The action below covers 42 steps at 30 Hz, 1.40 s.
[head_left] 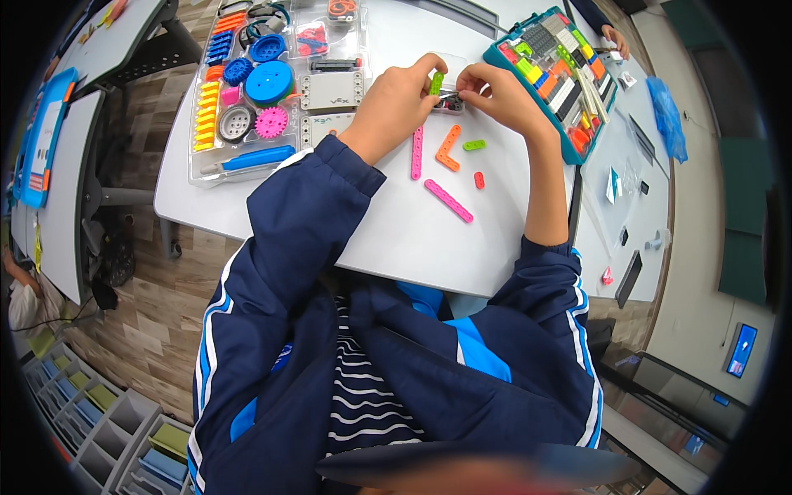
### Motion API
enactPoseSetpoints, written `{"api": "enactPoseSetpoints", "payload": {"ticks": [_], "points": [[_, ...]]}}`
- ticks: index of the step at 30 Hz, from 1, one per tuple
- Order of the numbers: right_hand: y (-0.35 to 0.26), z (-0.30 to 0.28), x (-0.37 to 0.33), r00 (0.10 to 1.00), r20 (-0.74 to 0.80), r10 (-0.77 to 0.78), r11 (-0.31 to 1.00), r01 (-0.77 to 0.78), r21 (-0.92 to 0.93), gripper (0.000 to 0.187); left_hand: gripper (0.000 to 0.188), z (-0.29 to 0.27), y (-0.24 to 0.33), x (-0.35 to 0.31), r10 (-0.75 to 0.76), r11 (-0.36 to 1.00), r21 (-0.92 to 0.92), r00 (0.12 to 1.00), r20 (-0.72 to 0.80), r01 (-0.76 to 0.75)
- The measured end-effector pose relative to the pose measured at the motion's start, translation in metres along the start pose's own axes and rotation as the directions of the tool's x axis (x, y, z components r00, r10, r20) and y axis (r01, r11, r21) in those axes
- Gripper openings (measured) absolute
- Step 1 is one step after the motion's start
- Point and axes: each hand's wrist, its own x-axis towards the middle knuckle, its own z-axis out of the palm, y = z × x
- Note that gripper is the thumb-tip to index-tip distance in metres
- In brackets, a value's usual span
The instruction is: The person assembles colorful plastic beams and connectors from a VEX robotics kit. They select pink, orange, and green beams, join them into small structures, and add black connectors to secure joints. The assembly remains on the table throughout the clip.
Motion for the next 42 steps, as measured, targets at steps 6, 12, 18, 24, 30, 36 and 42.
{"api": "enactPoseSetpoints", "payload": {"ticks": [6, 12, 18, 24, 30, 36, 42], "points": [[0.006, 0.000, 0.000, 0.998, -0.068, -0.014, 1.000, 0.013, -0.010, 0.008, 0.032, 0.002, -0.003, 0.000, -0.034, 0.999, -0.004, 0.999, 0.000, 0.034], [0.010, -0.034, -0.016, 0.992, -0.116, 0.041, 0.999, -0.041, -0.004, 0.008, 0.010, 0.002, -0.007, 0.002, 0.043, 0.998, -0.047, 0.995, -0.092, -0.047], [0.003, -0.039, -0.017, 0.992, -0.095, 0.079, 0.994, -0.072, 0.079, 0.011, 0.019, 0.010, -0.002, -0.001, -0.018, 0.987, 0.161, 1.000, -0.010, 0.020], [-0.010, -0.014, -0.007, 0.992, -0.121, -0.025, 1.000, 0.026, 0.005, 0.012, 0.019, 0.020, 0.000, -0.003, 0.007, 0.947, 0.320, 1.000, -0.015, -0.002], [-0.018, -0.005, -0.010, 0.990, -0.139, 0.013, 0.985, -0.036, -0.167, 0.012, 0.023, 0.015, 0.005, -0.005, -0.074, 0.932, 0.358, 0.996, 0.047, 0.052], [-0.027, 0.001, -0.008, 0.995, -0.070, 0.069, 0.955, -0.086, -0.282, 0.017, 0.026, 0.016, 0.000, -0.002, -0.087, 0.926, 0.370, 0.996, 0.031, 0.069], [-0.025, -0.001, -0.005, 0.982, 0.038, 0.186, 0.983, -0.186, 0.006, 0.019, 0.027, 0.015, -0.002, -0.002, -0.148, 0.922, 0.367, 0.988, 0.035, 0.125]]}}
